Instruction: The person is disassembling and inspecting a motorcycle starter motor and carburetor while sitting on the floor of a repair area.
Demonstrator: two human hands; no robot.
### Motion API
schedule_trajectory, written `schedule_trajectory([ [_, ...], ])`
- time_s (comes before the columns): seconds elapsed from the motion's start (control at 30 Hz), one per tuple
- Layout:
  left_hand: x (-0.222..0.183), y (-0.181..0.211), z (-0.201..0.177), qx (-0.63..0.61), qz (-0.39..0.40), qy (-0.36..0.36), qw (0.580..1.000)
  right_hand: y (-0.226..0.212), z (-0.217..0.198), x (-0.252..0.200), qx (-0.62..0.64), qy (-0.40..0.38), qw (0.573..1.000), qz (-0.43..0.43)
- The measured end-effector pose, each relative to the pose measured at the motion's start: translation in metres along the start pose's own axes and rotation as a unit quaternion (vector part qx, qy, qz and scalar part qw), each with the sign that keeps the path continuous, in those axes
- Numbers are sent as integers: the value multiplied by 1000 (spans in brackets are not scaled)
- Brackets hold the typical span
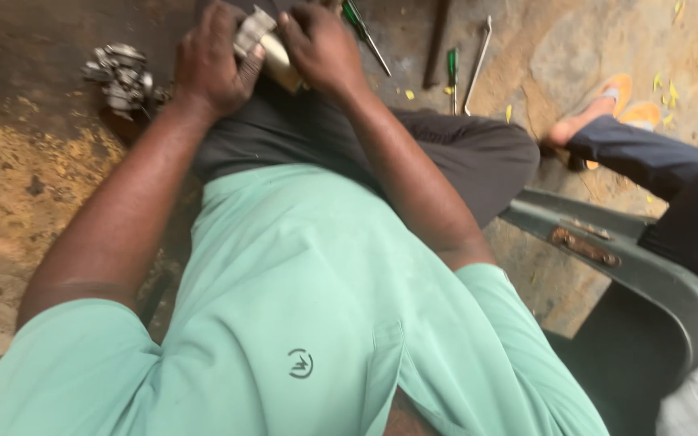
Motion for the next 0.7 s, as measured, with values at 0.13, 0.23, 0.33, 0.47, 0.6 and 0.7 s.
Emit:
schedule_trajectory([
  [0.13,-3,-4,0,-12,9,9,1000,2,4,-1,27,8,999,-26],
  [0.23,-2,0,0,20,7,15,1000,21,11,2,6,5,1000,-30],
  [0.33,-2,-11,11,14,10,9,1000,11,6,3,-17,-6,1000,-7],
  [0.47,1,-1,0,12,4,3,1000,-1,3,0,-6,-17,1000,-18],
  [0.6,3,8,-5,17,21,10,1000,6,4,-2,-33,-42,998,27],
  [0.7,4,6,-6,13,20,13,1000,6,6,-2,-30,-25,999,7],
])
Point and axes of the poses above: each hand's wrist, its own x-axis towards the middle knuckle, its own z-axis out of the palm, y = z × x, the point moved 3 cm from there along x, towards the middle knuckle
